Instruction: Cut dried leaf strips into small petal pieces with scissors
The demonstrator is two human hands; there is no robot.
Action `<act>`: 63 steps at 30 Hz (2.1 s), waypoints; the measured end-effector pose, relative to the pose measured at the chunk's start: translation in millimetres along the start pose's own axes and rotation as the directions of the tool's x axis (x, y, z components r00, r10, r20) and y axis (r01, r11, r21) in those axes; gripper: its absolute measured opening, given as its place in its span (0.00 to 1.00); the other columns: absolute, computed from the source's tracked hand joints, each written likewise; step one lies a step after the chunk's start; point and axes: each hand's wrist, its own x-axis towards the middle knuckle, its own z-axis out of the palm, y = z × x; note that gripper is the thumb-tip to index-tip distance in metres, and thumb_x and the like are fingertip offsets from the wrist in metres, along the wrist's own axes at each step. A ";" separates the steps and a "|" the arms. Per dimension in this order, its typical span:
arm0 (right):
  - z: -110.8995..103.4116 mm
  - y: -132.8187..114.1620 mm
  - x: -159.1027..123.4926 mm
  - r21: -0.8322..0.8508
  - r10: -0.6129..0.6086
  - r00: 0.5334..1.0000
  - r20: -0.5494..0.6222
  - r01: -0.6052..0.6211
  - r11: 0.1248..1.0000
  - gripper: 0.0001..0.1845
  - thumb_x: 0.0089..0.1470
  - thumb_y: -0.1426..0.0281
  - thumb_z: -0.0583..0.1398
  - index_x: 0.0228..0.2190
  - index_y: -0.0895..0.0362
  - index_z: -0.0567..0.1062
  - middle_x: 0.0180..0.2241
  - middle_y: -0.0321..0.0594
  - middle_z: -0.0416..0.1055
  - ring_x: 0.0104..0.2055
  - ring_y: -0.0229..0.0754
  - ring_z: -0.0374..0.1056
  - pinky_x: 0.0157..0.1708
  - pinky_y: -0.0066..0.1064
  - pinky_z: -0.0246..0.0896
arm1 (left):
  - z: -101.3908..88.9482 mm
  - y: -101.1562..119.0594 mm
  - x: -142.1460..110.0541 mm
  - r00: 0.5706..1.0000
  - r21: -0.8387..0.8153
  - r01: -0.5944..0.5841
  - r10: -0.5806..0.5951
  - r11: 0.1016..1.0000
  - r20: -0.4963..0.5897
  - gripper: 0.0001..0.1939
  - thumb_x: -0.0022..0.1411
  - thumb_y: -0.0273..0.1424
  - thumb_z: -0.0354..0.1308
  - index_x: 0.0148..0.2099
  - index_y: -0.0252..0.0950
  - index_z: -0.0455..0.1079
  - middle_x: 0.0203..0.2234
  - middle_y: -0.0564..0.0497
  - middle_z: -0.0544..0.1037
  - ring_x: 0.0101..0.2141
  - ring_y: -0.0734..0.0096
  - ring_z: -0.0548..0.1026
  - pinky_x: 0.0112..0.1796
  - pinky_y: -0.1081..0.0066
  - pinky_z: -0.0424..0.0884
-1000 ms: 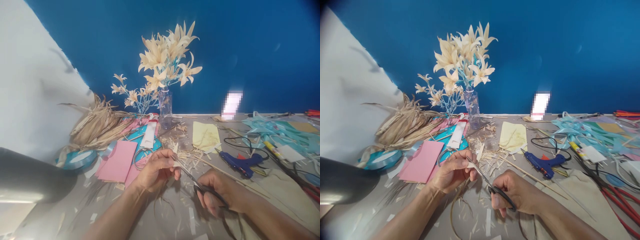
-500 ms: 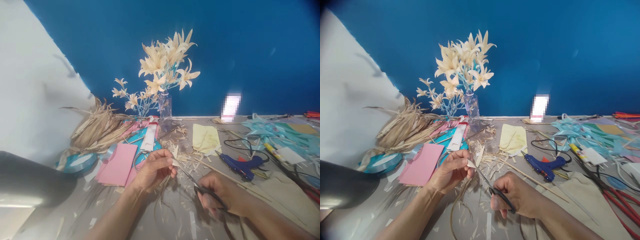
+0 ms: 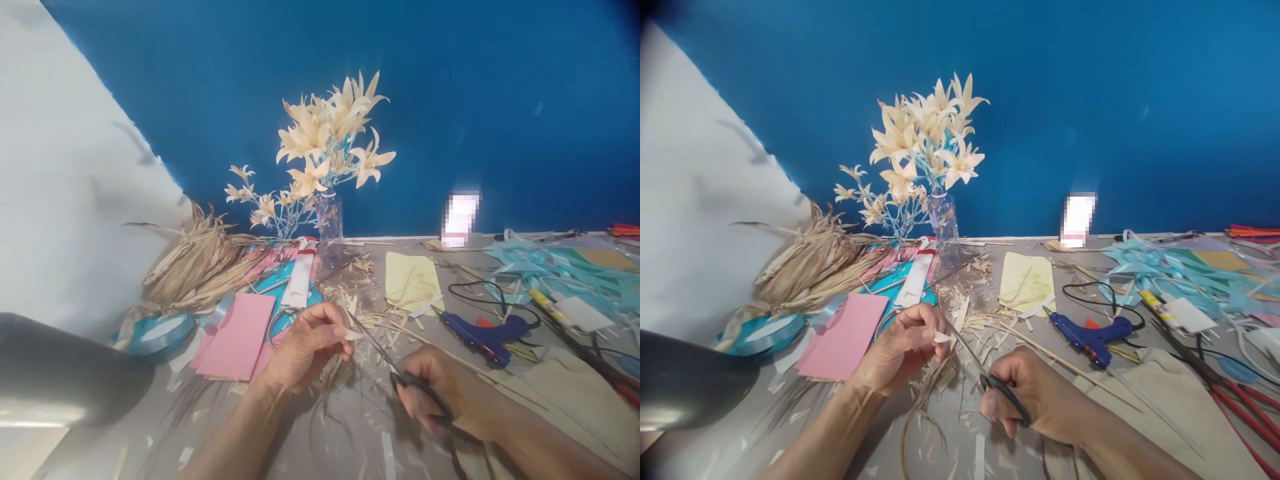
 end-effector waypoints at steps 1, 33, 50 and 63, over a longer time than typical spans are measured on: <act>-0.5 -2.6 0.4 -0.024 -0.038 0.998 -0.041 0.037 0.999 0.32 0.44 0.43 0.64 0.16 0.60 0.68 0.14 0.34 0.62 0.18 0.31 0.52 0.19 0.26 0.41 | 0.3 -0.3 0.2 1.000 0.000 -0.013 0.013 1.000 -0.005 0.10 0.52 0.30 0.69 0.28 0.34 0.70 0.22 0.53 0.73 0.22 0.74 0.72 0.26 0.73 0.67; 19.0 -5.6 9.3 -0.006 -0.116 0.940 -0.321 0.120 0.993 0.25 0.43 0.49 0.68 0.27 0.57 0.69 0.22 0.34 0.67 0.23 0.35 0.61 0.23 0.25 0.55 | 29.9 -40.8 -1.5 0.978 0.007 0.091 -0.089 0.996 -0.188 0.09 0.52 0.31 0.68 0.31 0.33 0.71 0.22 0.53 0.73 0.24 0.77 0.69 0.28 0.75 0.63; 28.0 -4.9 11.4 -0.102 0.017 0.991 -0.129 -0.031 0.994 0.39 0.38 0.32 0.57 0.17 0.58 0.66 0.17 0.39 0.64 0.20 0.35 0.57 0.19 0.27 0.50 | 25.3 -32.2 -1.9 0.945 0.282 -0.032 0.121 0.959 -0.304 0.10 0.57 0.33 0.63 0.29 0.36 0.66 0.19 0.55 0.73 0.22 0.76 0.66 0.28 0.74 0.61; 14.6 7.0 6.8 -0.083 -0.078 0.997 0.008 0.078 0.993 0.39 0.48 0.35 0.54 0.18 0.60 0.70 0.16 0.38 0.65 0.19 0.33 0.54 0.20 0.26 0.44 | 24.2 -24.7 -2.3 0.965 0.247 -0.040 0.101 0.968 -0.241 0.07 0.56 0.30 0.63 0.30 0.36 0.68 0.22 0.53 0.74 0.25 0.74 0.69 0.30 0.73 0.64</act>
